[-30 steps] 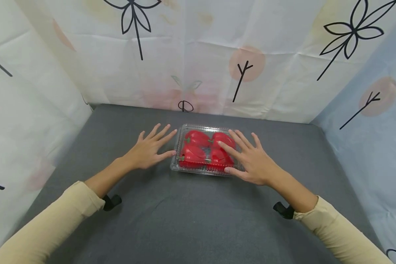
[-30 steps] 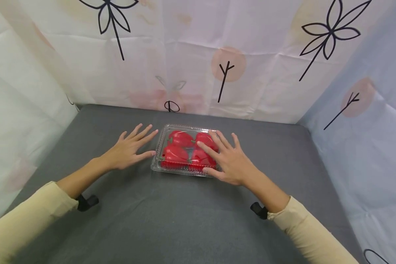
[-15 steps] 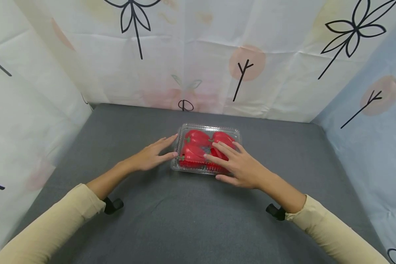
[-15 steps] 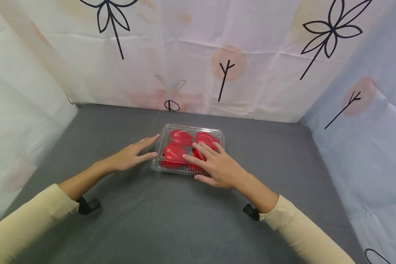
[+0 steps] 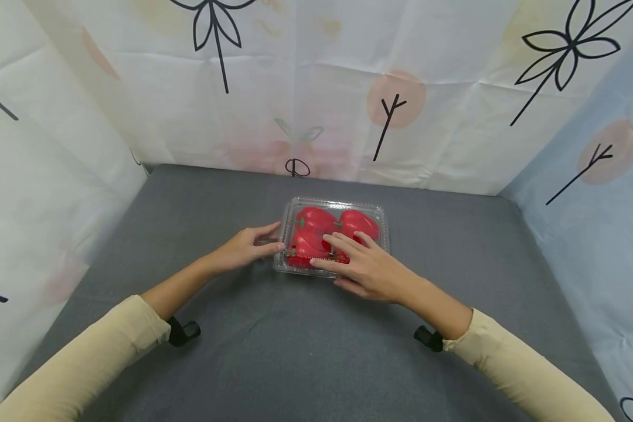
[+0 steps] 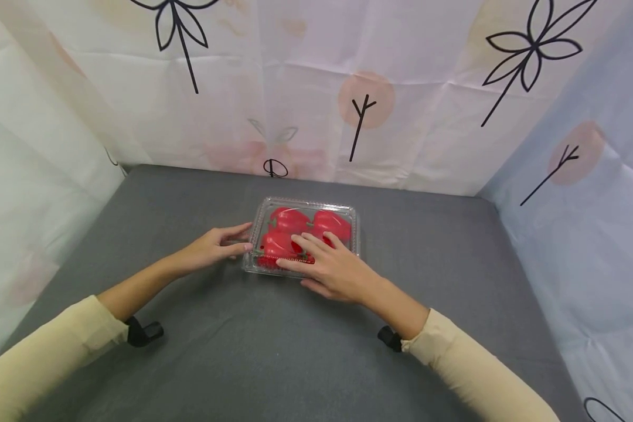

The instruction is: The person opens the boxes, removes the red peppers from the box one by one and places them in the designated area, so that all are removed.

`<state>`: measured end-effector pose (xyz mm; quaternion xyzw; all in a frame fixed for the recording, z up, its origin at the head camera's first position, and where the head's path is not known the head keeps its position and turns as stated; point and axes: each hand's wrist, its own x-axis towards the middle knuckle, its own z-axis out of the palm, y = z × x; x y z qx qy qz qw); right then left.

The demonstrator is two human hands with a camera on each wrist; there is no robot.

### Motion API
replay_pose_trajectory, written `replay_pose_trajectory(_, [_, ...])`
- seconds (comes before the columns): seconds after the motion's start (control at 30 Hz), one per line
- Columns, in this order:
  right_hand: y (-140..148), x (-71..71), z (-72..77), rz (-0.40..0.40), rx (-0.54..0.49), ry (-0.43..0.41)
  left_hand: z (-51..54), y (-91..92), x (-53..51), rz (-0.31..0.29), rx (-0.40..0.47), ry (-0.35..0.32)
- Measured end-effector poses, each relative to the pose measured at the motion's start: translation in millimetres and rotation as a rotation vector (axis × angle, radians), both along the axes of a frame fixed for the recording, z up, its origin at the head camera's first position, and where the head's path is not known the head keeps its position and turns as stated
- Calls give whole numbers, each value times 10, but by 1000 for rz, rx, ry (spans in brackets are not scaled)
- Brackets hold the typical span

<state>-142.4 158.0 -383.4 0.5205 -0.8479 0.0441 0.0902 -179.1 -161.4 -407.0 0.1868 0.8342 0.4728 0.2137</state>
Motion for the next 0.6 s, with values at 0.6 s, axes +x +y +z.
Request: replay_pose_trajectory(0.6, [-192,-15,-77,52,-17,53,-32,-22,-18,106,133,-215])
